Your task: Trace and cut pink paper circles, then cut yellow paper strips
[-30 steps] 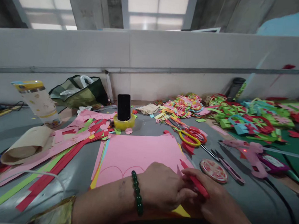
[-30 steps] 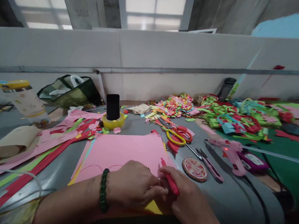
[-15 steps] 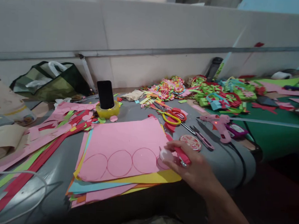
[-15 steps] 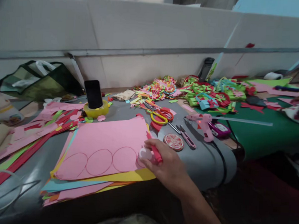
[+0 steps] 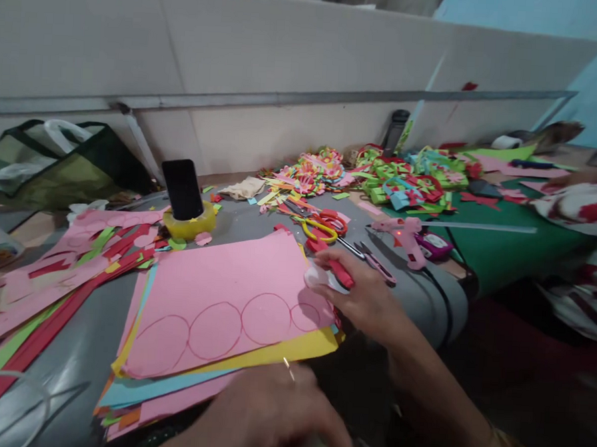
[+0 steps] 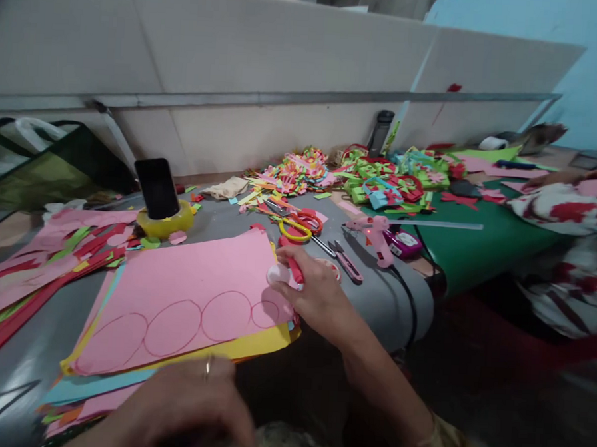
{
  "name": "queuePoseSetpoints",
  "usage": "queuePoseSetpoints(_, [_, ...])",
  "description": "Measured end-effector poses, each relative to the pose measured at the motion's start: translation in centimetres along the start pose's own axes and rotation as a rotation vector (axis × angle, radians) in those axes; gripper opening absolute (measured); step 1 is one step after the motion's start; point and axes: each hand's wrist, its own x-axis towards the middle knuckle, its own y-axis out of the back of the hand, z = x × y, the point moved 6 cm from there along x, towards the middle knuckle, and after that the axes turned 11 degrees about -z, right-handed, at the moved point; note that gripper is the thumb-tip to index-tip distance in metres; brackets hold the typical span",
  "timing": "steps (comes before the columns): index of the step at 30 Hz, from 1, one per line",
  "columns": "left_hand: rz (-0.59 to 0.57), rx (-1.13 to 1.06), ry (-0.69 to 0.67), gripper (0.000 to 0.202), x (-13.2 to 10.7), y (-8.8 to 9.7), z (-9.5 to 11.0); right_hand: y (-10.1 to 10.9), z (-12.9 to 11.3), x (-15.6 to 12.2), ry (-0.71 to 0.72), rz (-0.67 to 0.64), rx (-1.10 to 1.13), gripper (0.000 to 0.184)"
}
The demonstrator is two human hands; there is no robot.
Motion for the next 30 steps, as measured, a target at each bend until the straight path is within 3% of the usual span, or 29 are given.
queuePoseSetpoints(3, [0.213,0.334,0.216,0.023,1.1,1.7,-1.7,-1.4,-0.6,0.9,0.043,-0.107,0.021,0.031])
queuePoseSetpoints(4, [0.235,0.422,0.284,0.024,1.3,1.9,-2.3,-1.9,-0.6,1.0,0.051,-0.135,0.031,0.031])
queuePoseSetpoints(10, [0.072,0.498,0.370,0.022,1.9,1.3,-5.4,-3.2,0.1,0.9,0.058,-0.275,0.089,0.031])
queuePoseSetpoints(15, [0.013,0.567,0.370,0.022,2.0,1.1,-5.4,-3.0,0.8,0.7,0.093,-0.337,0.157,0.029])
queuePoseSetpoints(30, [-0.067,0.688,0.425,0.024,2.1,0.8,-5.0,-3.2,0.7,0.9,0.083,-0.349,0.145,0.032])
